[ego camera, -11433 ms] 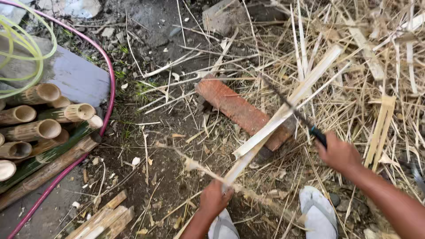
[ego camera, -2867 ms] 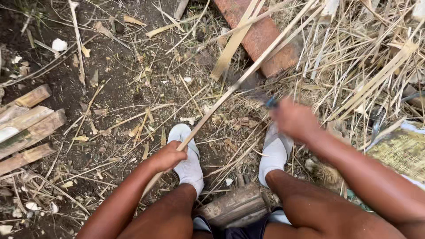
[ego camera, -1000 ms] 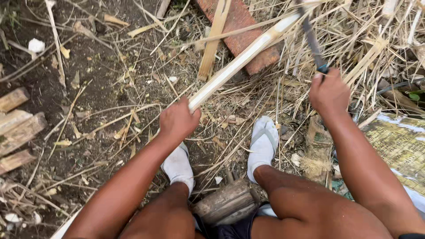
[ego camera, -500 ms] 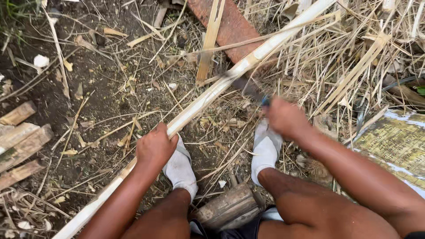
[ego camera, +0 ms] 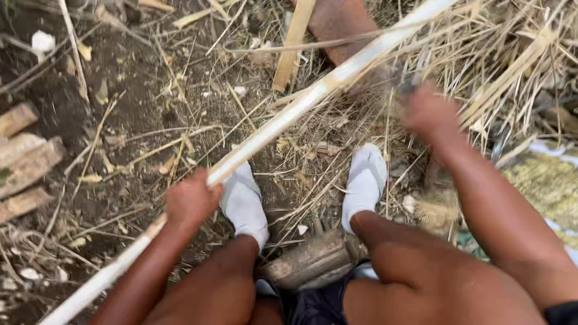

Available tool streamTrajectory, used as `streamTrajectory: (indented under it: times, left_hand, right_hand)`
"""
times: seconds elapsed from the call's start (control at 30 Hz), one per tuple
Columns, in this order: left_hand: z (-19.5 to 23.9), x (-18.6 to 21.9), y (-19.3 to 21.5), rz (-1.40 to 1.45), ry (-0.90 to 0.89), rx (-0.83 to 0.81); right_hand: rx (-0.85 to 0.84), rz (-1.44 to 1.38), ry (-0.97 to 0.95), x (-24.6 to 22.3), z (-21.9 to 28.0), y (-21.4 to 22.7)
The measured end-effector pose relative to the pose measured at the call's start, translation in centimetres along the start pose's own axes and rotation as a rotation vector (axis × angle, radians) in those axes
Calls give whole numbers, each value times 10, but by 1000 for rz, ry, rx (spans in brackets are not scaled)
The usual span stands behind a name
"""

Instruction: The person uses a machete to split a long bamboo pole into thin strips. They hold the pole with their left hand and repeatedly strike it with the machete in their right hand, working over a brick placed on the ground.

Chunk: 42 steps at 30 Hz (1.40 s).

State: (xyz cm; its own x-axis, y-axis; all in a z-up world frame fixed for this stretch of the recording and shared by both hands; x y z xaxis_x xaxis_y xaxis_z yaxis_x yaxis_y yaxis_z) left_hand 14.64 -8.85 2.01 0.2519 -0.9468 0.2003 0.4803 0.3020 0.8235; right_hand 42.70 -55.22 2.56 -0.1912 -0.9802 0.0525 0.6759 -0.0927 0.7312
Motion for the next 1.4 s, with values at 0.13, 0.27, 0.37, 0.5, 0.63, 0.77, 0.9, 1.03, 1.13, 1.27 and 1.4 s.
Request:
streamTrajectory:
  times: [0.13,0.27,0.37,0.5,0.63,0.77,0.9,1.03,1.13,1.27,1.4]
  left_hand:
    - [13,-43,-24,16,109,-123]
    - [-15,-20,-35,105,-5,93]
    - [-27,23,-25,100,-52,241]
    - [-47,27,-18,66,115,-112]
    - [-9,-31,-27,10,226,-277]
    - [15,-75,-23,-4,297,-250]
    - [8,-48,-30,100,245,-232]
    - [-16,6,-26,236,174,-288]
    - [-11,12,-37,177,272,-541]
    - [16,-29,-34,184,191,-312]
    - [40,-65,-39,133,326,-391]
  right_hand:
    - [426,107,233,5,3,54]
    - [539,7,644,-25,25,41]
    - [65,-320,89,-5,33,11]
    - [-145,319,329,-70,83,-35]
    - [-81,527,378,-48,31,-19]
    - [446,-18,-59,49,-33,119]
    - [380,-105,94,15,-8,78]
    - [-314,253,195,-60,90,-65]
    - [-287,606,556,-78,118,-87]
    - [203,46,76,-10,2,41]
    - [447,15,135,1,9,106]
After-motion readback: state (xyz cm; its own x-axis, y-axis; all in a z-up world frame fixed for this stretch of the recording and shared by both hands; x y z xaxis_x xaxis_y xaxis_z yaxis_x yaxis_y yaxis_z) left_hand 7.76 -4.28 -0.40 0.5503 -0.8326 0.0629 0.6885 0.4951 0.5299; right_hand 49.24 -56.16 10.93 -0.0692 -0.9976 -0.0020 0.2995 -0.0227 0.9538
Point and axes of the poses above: each hand's wrist, its own z-axis away from the middle knuckle, its own y-axis out of the back of the hand, x = y × z, the point moved 8 cm from there along -z, towards the middle knuckle, and after that the axes turned 5 degrees about -y, right-handed, at the moved point
